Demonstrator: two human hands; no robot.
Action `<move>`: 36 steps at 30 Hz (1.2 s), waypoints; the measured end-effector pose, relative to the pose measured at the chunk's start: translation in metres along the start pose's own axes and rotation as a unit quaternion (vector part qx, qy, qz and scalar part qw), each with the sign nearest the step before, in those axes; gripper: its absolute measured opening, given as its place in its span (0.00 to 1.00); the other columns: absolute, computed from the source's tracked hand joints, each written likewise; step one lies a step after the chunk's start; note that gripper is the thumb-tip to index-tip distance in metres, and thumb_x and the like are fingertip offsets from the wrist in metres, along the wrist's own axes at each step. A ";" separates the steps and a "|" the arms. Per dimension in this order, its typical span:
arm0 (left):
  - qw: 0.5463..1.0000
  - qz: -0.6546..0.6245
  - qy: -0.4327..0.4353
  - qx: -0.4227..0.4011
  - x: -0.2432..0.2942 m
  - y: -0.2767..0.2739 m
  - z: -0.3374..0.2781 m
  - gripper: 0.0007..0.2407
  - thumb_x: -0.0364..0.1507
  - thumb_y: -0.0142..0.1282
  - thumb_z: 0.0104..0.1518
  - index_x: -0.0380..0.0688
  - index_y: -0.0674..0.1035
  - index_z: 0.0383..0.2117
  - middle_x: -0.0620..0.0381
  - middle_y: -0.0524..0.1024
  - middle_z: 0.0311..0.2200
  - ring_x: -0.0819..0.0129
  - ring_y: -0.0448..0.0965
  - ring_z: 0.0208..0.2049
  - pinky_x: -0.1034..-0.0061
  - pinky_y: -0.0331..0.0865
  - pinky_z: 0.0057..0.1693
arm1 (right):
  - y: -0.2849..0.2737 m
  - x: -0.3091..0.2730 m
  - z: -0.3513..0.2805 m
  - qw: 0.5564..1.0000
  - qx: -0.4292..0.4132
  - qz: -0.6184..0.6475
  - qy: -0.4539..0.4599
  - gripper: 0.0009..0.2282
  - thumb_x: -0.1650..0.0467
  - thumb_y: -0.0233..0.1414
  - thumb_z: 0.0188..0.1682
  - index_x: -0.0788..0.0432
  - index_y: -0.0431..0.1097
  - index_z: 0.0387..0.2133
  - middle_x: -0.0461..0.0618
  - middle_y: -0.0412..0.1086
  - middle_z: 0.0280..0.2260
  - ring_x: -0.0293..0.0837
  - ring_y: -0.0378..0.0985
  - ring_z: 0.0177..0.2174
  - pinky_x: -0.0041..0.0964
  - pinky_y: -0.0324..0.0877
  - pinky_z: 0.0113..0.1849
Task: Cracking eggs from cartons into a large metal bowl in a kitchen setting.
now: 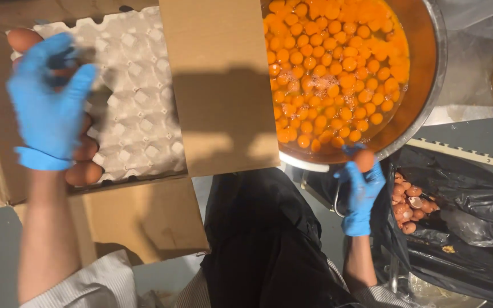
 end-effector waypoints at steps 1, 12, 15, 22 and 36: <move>0.984 0.172 0.043 0.022 -0.030 -0.017 0.004 0.17 0.28 0.65 0.65 0.37 0.78 0.59 0.45 0.76 0.49 0.51 0.71 0.47 0.58 0.68 0.54 | 0.006 -0.019 0.001 0.981 -0.021 0.186 0.041 0.21 0.72 0.58 0.51 0.66 0.68 0.58 0.56 0.79 0.45 0.40 0.78 0.27 0.32 0.73 0.31; 0.888 0.450 0.073 -0.065 -0.095 -0.014 0.025 0.16 0.34 0.68 0.56 0.42 0.81 0.49 0.42 0.75 0.41 0.40 0.70 0.47 0.54 0.69 0.48 | -0.012 -0.043 0.014 0.989 0.026 -0.039 -0.142 0.17 0.69 0.58 0.56 0.66 0.66 0.54 0.60 0.77 0.46 0.49 0.80 0.39 0.38 0.74 0.42; 0.890 0.449 0.074 -0.042 -0.143 -0.013 0.024 0.15 0.31 0.64 0.54 0.43 0.80 0.48 0.41 0.73 0.42 0.44 0.70 0.47 0.56 0.71 0.48 | 0.004 -0.020 0.008 0.941 0.055 -0.278 -0.185 0.18 0.65 0.62 0.53 0.66 0.71 0.49 0.62 0.77 0.40 0.54 0.82 0.38 0.43 0.76 0.43; 0.895 0.441 0.038 -0.062 -0.146 -0.009 0.036 0.14 0.32 0.68 0.55 0.41 0.82 0.45 0.40 0.75 0.42 0.41 0.73 0.49 0.53 0.74 0.45 | 0.029 -0.006 0.045 0.942 0.083 -0.299 -0.128 0.20 0.64 0.67 0.52 0.67 0.75 0.51 0.63 0.78 0.37 0.49 0.84 0.37 0.41 0.75 0.39; 0.984 0.176 0.020 0.021 -0.057 -0.022 0.014 0.10 0.26 0.65 0.59 0.37 0.81 0.44 0.46 0.79 0.41 0.60 0.79 0.40 0.68 0.75 0.48 | -0.036 -0.010 0.049 0.984 0.143 0.077 -0.075 0.20 0.74 0.59 0.55 0.67 0.69 0.60 0.48 0.74 0.46 0.35 0.74 0.34 0.29 0.74 0.33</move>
Point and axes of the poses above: each hand's wrist, its own z-axis towards the middle knuckle, its own y-axis out of the palm, x = y × z, the point moved 3 cm from there along z, towards the middle knuckle
